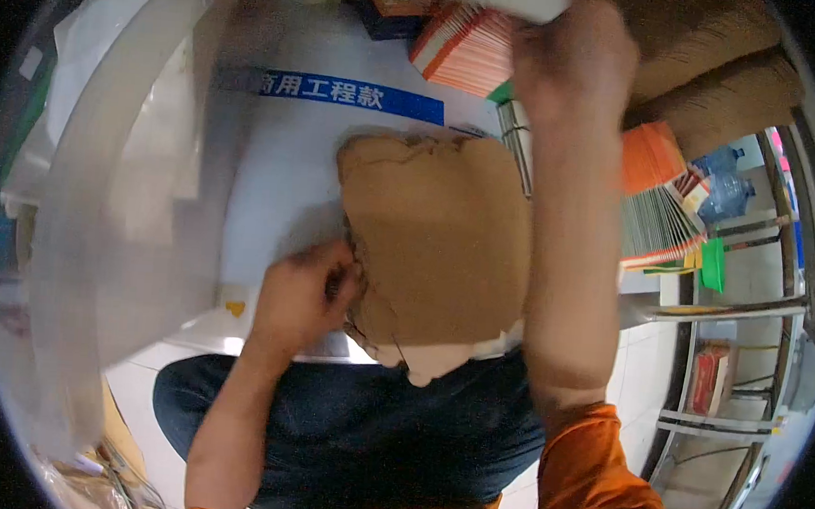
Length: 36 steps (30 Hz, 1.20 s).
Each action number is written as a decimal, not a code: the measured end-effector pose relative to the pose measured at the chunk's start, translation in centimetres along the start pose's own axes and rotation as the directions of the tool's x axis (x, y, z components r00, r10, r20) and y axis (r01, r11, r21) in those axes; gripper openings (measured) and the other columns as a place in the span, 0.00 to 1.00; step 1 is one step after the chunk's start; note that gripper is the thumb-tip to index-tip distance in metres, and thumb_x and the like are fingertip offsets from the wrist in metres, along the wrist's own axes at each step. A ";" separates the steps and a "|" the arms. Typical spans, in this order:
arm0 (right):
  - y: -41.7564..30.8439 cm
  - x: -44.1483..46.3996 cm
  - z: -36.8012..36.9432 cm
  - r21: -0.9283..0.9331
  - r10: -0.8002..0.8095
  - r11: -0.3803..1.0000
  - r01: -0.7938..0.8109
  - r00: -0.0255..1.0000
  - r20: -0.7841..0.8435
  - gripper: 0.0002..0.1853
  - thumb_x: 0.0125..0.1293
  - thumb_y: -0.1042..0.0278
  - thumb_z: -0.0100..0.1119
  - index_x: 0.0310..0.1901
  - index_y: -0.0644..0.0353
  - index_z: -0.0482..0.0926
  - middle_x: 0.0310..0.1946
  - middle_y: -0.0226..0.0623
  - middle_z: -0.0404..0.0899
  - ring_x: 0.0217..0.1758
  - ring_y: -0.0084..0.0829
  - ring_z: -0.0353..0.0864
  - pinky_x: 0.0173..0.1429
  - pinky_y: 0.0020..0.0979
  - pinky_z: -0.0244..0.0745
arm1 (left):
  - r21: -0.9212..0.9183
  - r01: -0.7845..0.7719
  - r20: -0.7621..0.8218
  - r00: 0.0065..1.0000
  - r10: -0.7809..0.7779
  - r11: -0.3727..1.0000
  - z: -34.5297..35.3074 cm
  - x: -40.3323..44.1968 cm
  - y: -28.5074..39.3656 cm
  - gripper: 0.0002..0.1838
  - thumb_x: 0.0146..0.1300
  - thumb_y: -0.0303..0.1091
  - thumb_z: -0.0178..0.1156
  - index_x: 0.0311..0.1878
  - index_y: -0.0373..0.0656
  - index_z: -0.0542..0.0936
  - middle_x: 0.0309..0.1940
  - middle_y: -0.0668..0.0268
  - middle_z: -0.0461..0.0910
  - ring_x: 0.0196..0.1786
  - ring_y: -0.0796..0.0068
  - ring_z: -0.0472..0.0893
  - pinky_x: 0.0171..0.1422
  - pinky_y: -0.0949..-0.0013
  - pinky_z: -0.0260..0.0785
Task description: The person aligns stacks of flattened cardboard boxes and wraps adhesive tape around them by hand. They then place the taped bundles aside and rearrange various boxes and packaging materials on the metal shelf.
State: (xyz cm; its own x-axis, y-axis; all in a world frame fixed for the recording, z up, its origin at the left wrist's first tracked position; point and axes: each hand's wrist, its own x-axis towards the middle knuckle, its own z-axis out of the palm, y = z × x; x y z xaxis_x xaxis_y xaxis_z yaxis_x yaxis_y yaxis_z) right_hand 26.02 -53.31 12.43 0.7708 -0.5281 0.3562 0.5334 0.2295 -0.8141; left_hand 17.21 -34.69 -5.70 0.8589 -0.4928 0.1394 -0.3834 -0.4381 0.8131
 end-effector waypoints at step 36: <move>22.5 19.8 4.5 -0.468 -0.592 0.730 0.499 0.803 -0.066 0.11 0.67 0.67 0.53 0.45 0.65 0.78 0.27 0.42 0.79 0.31 0.35 0.80 0.40 0.34 0.76 | 0.080 0.133 -0.117 0.985 -0.123 0.988 2.1 1.5 -1.6 0.06 0.59 0.38 0.62 0.30 0.48 0.80 0.19 0.62 0.79 0.20 0.59 0.79 0.26 0.58 0.72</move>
State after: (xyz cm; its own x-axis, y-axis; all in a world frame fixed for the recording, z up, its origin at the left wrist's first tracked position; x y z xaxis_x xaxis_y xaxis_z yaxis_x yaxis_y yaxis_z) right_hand 54.87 -54.92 3.30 0.2803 -0.6144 0.7375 0.6108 -0.4786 -0.6308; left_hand 18.38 -36.36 -7.97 0.9335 -0.3434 0.1036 -0.2916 -0.5582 0.7768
